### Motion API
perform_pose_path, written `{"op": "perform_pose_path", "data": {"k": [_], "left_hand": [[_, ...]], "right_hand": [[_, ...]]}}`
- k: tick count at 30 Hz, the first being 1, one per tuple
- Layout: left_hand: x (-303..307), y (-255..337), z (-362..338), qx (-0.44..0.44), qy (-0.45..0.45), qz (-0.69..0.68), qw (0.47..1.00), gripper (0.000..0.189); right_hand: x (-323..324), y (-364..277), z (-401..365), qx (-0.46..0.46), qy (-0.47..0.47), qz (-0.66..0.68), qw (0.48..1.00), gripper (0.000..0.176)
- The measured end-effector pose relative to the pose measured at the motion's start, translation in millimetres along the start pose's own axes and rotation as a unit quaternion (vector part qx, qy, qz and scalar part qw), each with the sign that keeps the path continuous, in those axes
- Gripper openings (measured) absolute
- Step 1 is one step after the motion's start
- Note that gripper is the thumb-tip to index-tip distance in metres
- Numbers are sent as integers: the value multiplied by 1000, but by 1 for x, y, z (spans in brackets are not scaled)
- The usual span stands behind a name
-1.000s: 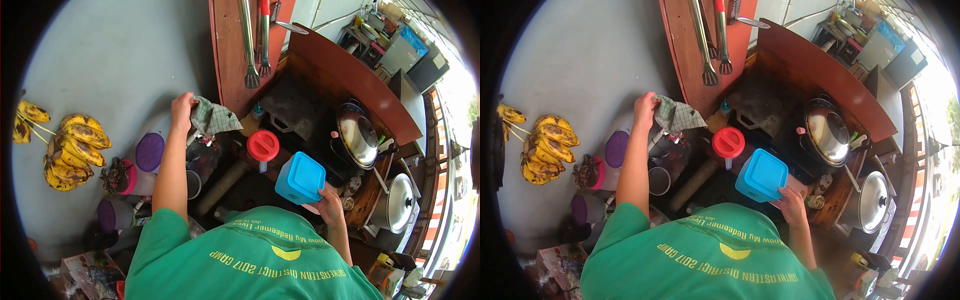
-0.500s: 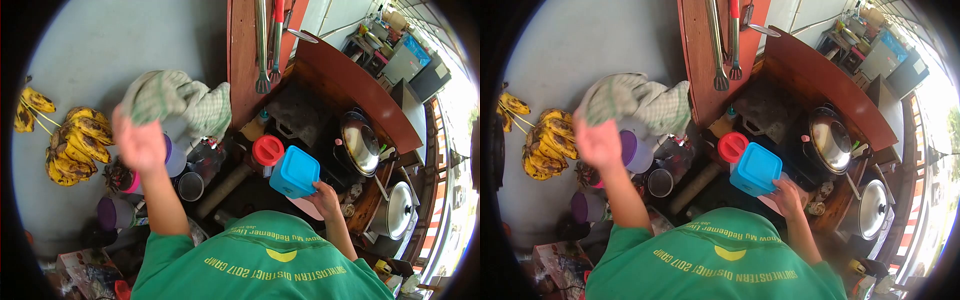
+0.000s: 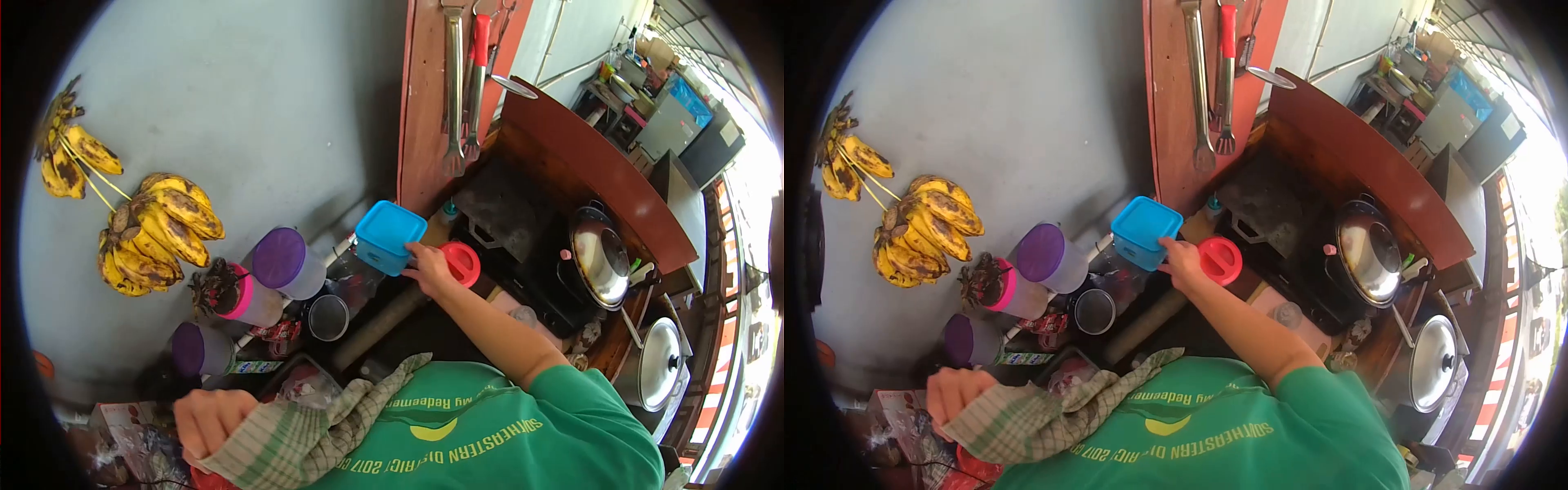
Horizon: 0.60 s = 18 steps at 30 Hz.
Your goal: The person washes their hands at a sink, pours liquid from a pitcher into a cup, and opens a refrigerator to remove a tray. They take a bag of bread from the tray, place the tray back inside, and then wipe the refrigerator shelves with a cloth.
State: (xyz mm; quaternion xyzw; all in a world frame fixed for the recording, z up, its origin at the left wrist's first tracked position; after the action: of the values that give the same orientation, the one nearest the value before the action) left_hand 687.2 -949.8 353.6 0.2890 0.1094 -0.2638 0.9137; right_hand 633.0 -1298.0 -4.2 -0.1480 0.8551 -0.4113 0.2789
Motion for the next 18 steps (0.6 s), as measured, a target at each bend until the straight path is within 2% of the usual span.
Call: {"op": "perform_pose_path", "data": {"k": [1, 3, 4, 5, 6, 7, 8, 10, 11, 12, 14, 15, 18], "left_hand": [[-4, -9, 1, 56, 18, 23, 998, 46], [-8, -20, -2, 64, 23, 22, 997, 42], [-6, -24, -4, 73, 28, 15, 997, 38], [-4, -26, -6, 89, -55, -4, 995, 33], [-2, -25, -12, 88, -55, 0, 995, 33], [-4, -23, -20, 92, -54, 1, 994, 32], [-6, -21, -28, 96, -56, 3, 994, 32], [-11, -21, -33, 115, -47, 15, 992, 33], [-12, -25, -36, 108, -24, 1, 994, 31], [-14, -30, -33, 103, 1, -15, 995, 29], [-12, -37, -30, 84, -27, -58, 994, 28], [-14, -43, -27, 125, -46, -62, 989, 28], [-18, -56, -32, 111, -13, -60, 992, 27]], "right_hand": [[-17, -1, 7, 1, -5, -1, 1000, 45], [-41, -4, 17, 22, 61, -7, 998, 47], [-52, -4, 26, 22, 57, -7, 998, 47], [-60, -6, 34, 30, 74, -21, 997, 47], [-66, -2, 45, 38, 91, -34, 995, 48], [-71, -1, 57, 86, 137, -103, 981, 44], [-78, 5, 69, 90, 133, -102, 982, 44], [-87, -6, 62, 167, 231, -245, 927, 39], [-93, -4, 65, 174, 243, -244, 923, 38], [-100, -3, 63, 175, 242, -241, 923, 38], [-110, 1, 61, 160, 235, -233, 930, 39], [-112, 5, 66, 145, 223, -236, 935, 40], [-112, 13, 74, 123, 209, -175, 954, 38]]}}
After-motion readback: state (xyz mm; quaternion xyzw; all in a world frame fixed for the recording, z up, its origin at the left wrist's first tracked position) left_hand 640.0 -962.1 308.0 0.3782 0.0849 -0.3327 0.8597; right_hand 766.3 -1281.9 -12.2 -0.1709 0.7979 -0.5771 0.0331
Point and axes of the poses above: each hand's wrist, its own z-axis towards the middle knuckle, its own x-axis out of the back of the hand, y = z × x, the point moved 6 cm from there along z, towards the middle knuckle, and after that the axes turned 7 degrees about -z, right-handed, at the moved point
